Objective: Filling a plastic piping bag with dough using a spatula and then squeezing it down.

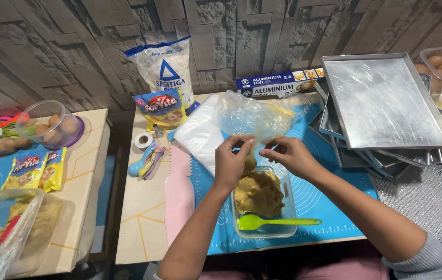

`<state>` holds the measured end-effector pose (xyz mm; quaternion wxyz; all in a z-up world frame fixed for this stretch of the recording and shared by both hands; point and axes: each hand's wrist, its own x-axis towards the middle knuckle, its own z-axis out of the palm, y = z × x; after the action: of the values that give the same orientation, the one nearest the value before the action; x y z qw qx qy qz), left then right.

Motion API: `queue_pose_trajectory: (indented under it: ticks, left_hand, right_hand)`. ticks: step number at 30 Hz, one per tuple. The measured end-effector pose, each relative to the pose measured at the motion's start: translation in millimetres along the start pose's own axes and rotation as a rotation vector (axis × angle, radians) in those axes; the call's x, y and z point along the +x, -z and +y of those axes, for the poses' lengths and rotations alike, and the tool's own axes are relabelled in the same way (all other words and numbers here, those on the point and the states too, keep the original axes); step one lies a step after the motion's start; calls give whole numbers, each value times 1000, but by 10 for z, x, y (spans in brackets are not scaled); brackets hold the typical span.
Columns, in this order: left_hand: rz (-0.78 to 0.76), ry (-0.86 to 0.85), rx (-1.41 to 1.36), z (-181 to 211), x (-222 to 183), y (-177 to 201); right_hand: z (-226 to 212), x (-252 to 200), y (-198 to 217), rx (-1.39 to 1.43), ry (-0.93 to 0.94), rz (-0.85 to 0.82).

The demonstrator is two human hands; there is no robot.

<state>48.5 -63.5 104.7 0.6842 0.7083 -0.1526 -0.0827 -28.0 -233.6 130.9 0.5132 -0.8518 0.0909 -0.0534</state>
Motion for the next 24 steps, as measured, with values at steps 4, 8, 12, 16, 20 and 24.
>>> queue_pose_trajectory:
  ticks: [4,8,12,16,20,24]
  left_hand:
    - [-33,-15,-114,238,-118,71]
    - [-181,-109,-287,320,-267,194]
    - [-327,-116,-327,28,-222,320]
    - [-208,441,-1001,-58,-255,156]
    - [-481,68,-664,30,-217,202]
    - [-220,342,-881,48,-304,112]
  right_hand:
    - [-65,98,-56,222,61,51]
    - [-164,79,-45,480,175,109]
    - [-238,23,-86,608,252,54]
    - [-109,54,-227,448,242,90]
    - [-80,9,-273,315,257,80]
    - [-22,-36,-270,81,237,142]
